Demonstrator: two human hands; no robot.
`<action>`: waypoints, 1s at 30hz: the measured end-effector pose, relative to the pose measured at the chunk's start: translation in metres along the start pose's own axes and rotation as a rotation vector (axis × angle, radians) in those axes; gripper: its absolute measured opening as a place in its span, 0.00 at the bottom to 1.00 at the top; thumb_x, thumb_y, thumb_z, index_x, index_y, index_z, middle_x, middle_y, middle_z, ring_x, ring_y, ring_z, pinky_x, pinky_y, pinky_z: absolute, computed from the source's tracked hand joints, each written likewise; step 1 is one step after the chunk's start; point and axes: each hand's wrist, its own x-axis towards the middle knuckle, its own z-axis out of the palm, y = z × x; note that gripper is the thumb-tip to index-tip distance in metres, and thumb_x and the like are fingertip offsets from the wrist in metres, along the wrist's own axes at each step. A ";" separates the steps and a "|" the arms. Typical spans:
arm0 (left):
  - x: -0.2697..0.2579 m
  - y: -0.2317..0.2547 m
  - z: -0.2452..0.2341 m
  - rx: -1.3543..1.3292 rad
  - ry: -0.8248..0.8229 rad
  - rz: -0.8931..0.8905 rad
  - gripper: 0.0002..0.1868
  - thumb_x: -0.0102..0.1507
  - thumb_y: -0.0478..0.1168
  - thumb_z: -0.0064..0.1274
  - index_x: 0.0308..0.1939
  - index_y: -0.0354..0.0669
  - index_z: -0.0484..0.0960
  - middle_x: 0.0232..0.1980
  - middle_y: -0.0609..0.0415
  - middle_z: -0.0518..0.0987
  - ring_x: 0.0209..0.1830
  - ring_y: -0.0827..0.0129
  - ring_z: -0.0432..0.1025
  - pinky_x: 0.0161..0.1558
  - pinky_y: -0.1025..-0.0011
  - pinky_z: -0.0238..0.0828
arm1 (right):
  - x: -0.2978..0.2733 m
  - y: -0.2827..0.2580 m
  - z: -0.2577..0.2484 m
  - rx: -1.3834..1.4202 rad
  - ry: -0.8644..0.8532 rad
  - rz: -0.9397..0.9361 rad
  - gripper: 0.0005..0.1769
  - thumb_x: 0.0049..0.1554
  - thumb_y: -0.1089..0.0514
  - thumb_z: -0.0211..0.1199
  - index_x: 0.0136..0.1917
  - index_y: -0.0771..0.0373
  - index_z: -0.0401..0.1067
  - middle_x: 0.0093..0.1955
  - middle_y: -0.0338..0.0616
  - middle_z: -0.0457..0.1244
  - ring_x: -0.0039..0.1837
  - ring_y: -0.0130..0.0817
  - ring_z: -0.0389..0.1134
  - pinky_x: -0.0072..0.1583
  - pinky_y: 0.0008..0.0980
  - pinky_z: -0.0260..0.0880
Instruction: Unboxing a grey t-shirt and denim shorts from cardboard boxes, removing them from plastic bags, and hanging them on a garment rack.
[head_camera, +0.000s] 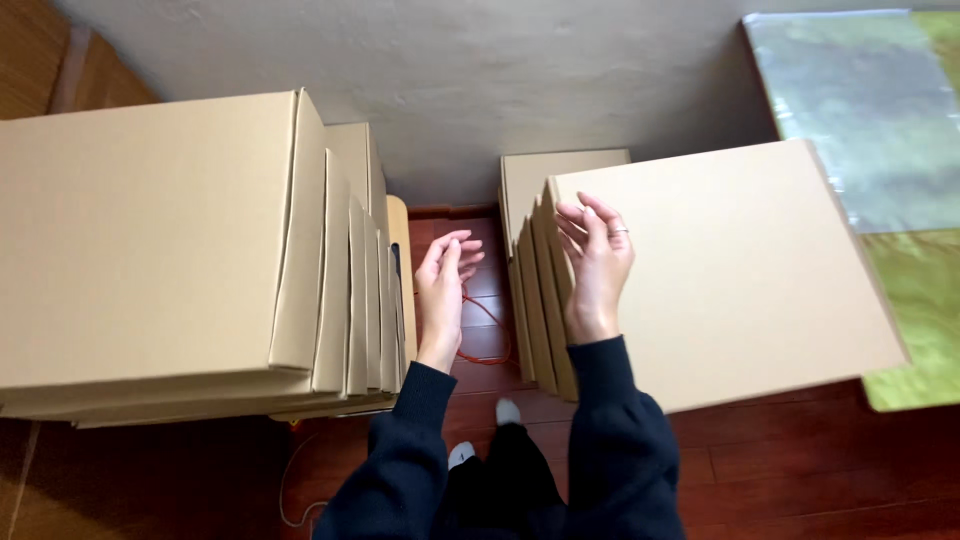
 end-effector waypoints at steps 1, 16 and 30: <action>-0.009 0.004 0.002 -0.003 -0.010 0.009 0.12 0.63 0.42 0.35 0.44 0.46 0.74 0.39 0.54 0.77 0.37 0.72 0.72 0.39 0.78 0.65 | -0.008 -0.013 -0.010 0.005 0.002 -0.012 0.11 0.53 0.57 0.48 0.50 0.55 0.66 0.42 0.41 0.66 0.47 0.27 0.68 0.50 0.24 0.65; -0.060 -0.034 0.067 0.174 0.034 0.145 0.12 0.62 0.42 0.37 0.44 0.46 0.74 0.43 0.49 0.76 0.43 0.66 0.71 0.42 0.70 0.65 | 0.063 -0.075 -0.275 -1.330 -0.145 -1.230 0.10 0.49 0.62 0.58 0.46 0.52 0.70 0.52 0.36 0.59 0.53 0.36 0.62 0.50 0.33 0.63; -0.067 -0.086 0.109 0.046 0.051 -0.224 0.32 0.58 0.48 0.46 0.64 0.47 0.55 0.59 0.39 0.64 0.56 0.53 0.62 0.52 0.57 0.61 | 0.189 -0.037 -0.374 -0.601 -0.334 0.319 0.29 0.51 0.47 0.58 0.64 0.50 0.57 0.49 0.48 0.61 0.45 0.41 0.65 0.42 0.38 0.67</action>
